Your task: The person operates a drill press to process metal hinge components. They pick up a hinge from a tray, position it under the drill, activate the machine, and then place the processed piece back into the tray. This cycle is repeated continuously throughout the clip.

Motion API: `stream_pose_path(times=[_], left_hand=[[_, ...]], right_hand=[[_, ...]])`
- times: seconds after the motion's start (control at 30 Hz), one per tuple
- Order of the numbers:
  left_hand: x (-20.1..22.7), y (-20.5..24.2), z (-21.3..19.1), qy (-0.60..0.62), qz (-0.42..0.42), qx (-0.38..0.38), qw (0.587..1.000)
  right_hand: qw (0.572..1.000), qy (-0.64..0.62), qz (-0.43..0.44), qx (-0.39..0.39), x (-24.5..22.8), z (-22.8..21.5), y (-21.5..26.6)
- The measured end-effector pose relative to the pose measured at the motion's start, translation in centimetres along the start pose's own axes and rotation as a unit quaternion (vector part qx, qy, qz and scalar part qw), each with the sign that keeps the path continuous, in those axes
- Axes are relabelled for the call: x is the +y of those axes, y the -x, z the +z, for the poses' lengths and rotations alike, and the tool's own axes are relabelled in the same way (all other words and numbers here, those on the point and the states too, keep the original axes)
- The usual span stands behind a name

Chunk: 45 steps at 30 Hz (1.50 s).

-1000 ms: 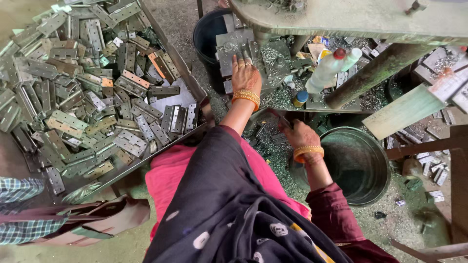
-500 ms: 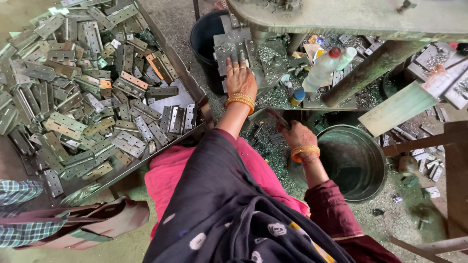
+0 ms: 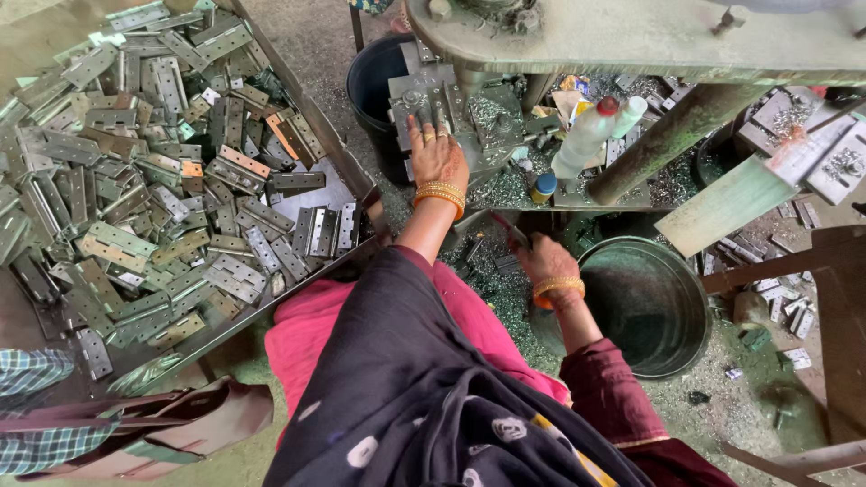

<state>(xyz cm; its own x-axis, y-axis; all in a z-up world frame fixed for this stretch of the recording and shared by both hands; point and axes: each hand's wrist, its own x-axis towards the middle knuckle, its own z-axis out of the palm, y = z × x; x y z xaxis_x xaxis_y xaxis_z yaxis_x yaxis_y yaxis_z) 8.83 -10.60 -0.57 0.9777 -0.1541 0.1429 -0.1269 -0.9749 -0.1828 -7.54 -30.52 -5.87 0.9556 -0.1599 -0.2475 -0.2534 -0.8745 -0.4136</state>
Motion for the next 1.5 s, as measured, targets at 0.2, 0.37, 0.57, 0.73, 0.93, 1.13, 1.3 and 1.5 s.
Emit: stream_pose_path(times=[0.2,0.37,0.57,0.73,0.93,1.13,1.3,1.5], left_hand=[[-1.2,1.6,1.1,0.059,0.004,0.031,0.998],[-1.5,0.4,0.8,0.041,0.006,0.058,0.997],[-0.8,-0.1,1.3,0.045,-0.009,0.051,0.998],[-1.8,1.3,0.7,0.141,0.010,0.111,0.984],[-2.0,1.0,-1.3,0.014,0.041,0.002,0.999],[-0.9,0.5,-0.8,-0.040,0.007,0.058,0.997],[-2.3,1.1,-0.6,0.138,-0.002,0.019,0.990],[-2.4,2.0,-1.0,0.083,0.054,0.059,0.993]], right_hand=[[0.999,-0.036,-0.014,0.014,1.0,2.2,1.5],[1.000,0.005,0.019,-0.010,-0.6,-0.2,-0.5],[1.000,-0.023,-0.002,0.006,0.2,1.1,0.6],[1.000,-0.002,-0.018,0.004,1.1,2.6,1.4],[0.997,0.046,-0.056,0.018,-1.0,-0.9,-0.6],[1.000,0.005,-0.019,0.003,-0.8,0.1,0.9],[0.999,0.024,-0.020,0.006,-0.1,1.4,1.2],[0.998,0.056,-0.039,0.006,-2.1,-2.0,0.0]])
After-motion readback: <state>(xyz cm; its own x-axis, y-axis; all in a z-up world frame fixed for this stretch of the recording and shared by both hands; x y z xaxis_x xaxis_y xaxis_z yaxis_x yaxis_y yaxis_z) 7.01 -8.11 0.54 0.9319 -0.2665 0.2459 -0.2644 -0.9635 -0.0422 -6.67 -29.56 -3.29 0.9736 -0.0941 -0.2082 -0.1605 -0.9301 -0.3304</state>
